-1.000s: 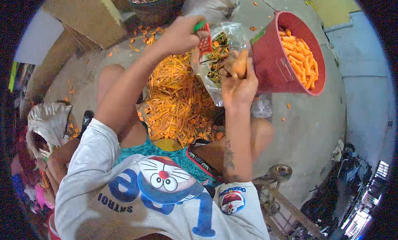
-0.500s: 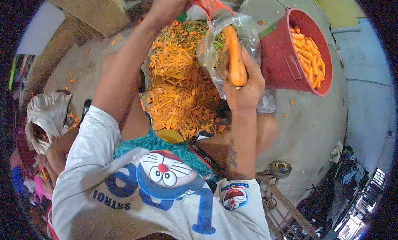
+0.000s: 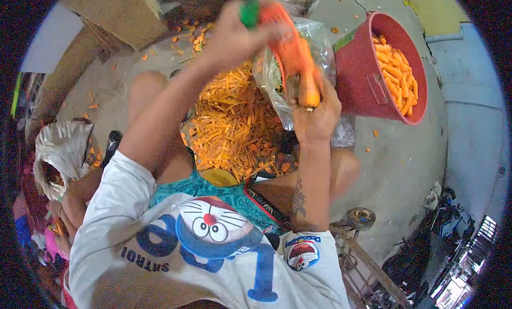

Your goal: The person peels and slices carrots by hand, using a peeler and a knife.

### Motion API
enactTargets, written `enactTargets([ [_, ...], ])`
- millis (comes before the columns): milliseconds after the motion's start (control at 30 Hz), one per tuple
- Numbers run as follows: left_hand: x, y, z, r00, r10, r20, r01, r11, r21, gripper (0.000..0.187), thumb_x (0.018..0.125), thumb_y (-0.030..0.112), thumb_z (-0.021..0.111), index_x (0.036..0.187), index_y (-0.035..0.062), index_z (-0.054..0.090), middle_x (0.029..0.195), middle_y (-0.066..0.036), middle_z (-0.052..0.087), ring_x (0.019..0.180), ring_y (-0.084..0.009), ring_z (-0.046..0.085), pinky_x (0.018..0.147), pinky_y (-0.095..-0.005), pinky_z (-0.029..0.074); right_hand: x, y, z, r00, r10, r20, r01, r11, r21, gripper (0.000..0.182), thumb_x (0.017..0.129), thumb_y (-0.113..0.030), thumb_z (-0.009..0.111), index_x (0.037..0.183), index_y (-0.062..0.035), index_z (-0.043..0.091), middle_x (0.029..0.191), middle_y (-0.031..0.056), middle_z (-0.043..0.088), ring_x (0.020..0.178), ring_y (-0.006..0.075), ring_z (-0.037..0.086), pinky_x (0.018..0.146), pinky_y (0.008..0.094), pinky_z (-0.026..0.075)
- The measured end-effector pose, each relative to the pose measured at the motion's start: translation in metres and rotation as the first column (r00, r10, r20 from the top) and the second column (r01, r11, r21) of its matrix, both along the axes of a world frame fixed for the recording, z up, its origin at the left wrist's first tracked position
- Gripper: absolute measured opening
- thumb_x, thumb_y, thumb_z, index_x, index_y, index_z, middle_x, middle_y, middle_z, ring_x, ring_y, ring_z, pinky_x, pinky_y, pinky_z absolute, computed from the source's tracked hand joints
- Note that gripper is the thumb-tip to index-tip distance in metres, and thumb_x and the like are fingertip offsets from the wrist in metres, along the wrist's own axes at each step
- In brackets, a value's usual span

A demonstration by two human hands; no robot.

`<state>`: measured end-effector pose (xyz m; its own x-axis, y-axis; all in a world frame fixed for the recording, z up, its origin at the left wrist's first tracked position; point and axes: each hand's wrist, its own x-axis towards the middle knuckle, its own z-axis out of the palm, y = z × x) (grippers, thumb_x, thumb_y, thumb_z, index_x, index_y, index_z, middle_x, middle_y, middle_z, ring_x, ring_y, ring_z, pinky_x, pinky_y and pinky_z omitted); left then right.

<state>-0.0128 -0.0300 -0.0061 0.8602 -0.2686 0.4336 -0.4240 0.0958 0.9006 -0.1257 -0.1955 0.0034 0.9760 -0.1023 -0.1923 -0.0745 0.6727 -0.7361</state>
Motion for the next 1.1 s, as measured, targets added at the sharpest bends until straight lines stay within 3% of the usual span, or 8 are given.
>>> enactTargets([
  [67, -0.002, -0.003, -0.001, 0.998, -0.037, 0.049, 0.037, 0.999, 0.020, 0.029, 0.081, 0.027, 0.084, 0.099, 0.0064, 0.073, 0.086, -0.002, 0.072, 0.076, -0.0136, 0.067, 0.071, -0.0330, 0.055, 0.001, 0.002, -0.001, 0.975, -0.173, -0.138, 0.164, 0.984, -0.076, 0.040, 0.102, -0.026, 0.050, 0.127, 0.0033, 0.061, 0.098, 0.0073, 0.064, 0.075, 0.0151, 0.056, 0.065, 0.0296, 0.046],
  [300, 0.025, 0.018, 0.007, 0.990, 0.137, 0.015, -0.134, 0.984, -0.120, 0.019, 0.091, 0.018, 0.076, 0.094, 0.0027, 0.064, 0.079, 0.000, 0.066, 0.068, -0.0117, 0.061, 0.062, -0.0297, 0.050, 0.001, -0.010, -0.012, 0.997, 0.046, 0.061, -0.045, 0.999, -0.016, 0.045, 0.101, -0.028, 0.052, 0.133, 0.0038, 0.059, 0.107, 0.0111, 0.067, 0.082, 0.0155, 0.062, 0.068, 0.0260, 0.049],
  [433, -0.007, -0.007, -0.001, 0.896, -0.151, 0.418, 0.257, 0.943, -0.210, 0.016, 0.092, 0.018, 0.074, 0.095, 0.0045, 0.065, 0.082, -0.001, 0.068, 0.069, -0.0112, 0.062, 0.064, -0.0295, 0.052, -0.006, 0.008, -0.001, 0.991, -0.130, -0.027, 0.126, 0.985, -0.114, 0.046, 0.100, -0.026, 0.052, 0.133, 0.0052, 0.058, 0.107, 0.0117, 0.067, 0.084, 0.0148, 0.063, 0.069, 0.0259, 0.049],
  [533, 0.021, 0.025, 0.020, 0.998, 0.053, -0.042, -0.059, 0.986, -0.157, 0.008, 0.096, 0.010, 0.069, 0.093, 0.0036, 0.065, 0.082, -0.002, 0.069, 0.072, -0.0120, 0.066, 0.066, -0.0302, 0.054, -0.007, -0.005, -0.015, 0.998, 0.028, 0.062, -0.020, 0.993, -0.117, 0.046, 0.100, -0.026, 0.051, 0.133, 0.0048, 0.058, 0.110, 0.0138, 0.068, 0.086, 0.0159, 0.063, 0.070, 0.0262, 0.049],
  [600, 0.035, 0.034, 0.011, 0.974, 0.227, -0.012, -0.227, 0.965, -0.128, 0.009, 0.095, 0.009, 0.069, 0.092, 0.0023, 0.065, 0.082, -0.003, 0.070, 0.073, -0.0132, 0.068, 0.066, -0.0302, 0.054, -0.004, -0.019, -0.022, 0.952, 0.235, 0.195, -0.257, 0.962, 0.091, 0.047, 0.100, -0.025, 0.051, 0.134, 0.0062, 0.057, 0.111, 0.0139, 0.068, 0.088, 0.0175, 0.064, 0.073, 0.0269, 0.050],
  [800, -0.018, 0.000, 0.008, 0.991, -0.018, 0.136, 0.024, 0.999, -0.043, 0.024, 0.082, 0.022, 0.083, 0.095, 0.0038, 0.074, 0.078, -0.004, 0.071, 0.074, -0.0132, 0.066, 0.066, -0.0329, 0.053, -0.006, 0.001, -0.012, 0.987, -0.155, -0.047, 0.150, 0.984, -0.099, 0.047, 0.101, -0.026, 0.050, 0.137, 0.0048, 0.055, 0.105, 0.0113, 0.068, 0.085, 0.0163, 0.063, 0.072, 0.0280, 0.050],
  [1000, 0.018, 0.027, 0.011, 0.975, 0.186, 0.122, -0.175, 0.980, -0.091, 0.016, 0.089, 0.014, 0.077, 0.095, 0.0032, 0.067, 0.083, 0.000, 0.069, 0.074, -0.0107, 0.065, 0.067, -0.0291, 0.053, 0.009, -0.032, -0.036, 0.822, 0.436, 0.366, -0.538, 0.806, 0.246, 0.047, 0.101, -0.028, 0.049, 0.136, 0.0028, 0.057, 0.115, 0.0136, 0.069, 0.102, 0.0231, 0.068, 0.091, 0.0369, 0.055],
  [1100, -0.026, 0.005, 0.016, 0.988, -0.001, 0.153, 0.016, 0.995, -0.097, 0.027, 0.083, 0.019, 0.086, 0.099, 0.0042, 0.070, 0.085, 0.003, 0.069, 0.076, -0.0075, 0.062, 0.068, -0.0272, 0.052, -0.004, -0.017, -0.026, 1.000, 0.006, -0.016, -0.005, 0.998, 0.060, 0.047, 0.100, -0.027, 0.050, 0.135, 0.0039, 0.057, 0.117, 0.0153, 0.068, 0.103, 0.0236, 0.068, 0.089, 0.0372, 0.056],
])
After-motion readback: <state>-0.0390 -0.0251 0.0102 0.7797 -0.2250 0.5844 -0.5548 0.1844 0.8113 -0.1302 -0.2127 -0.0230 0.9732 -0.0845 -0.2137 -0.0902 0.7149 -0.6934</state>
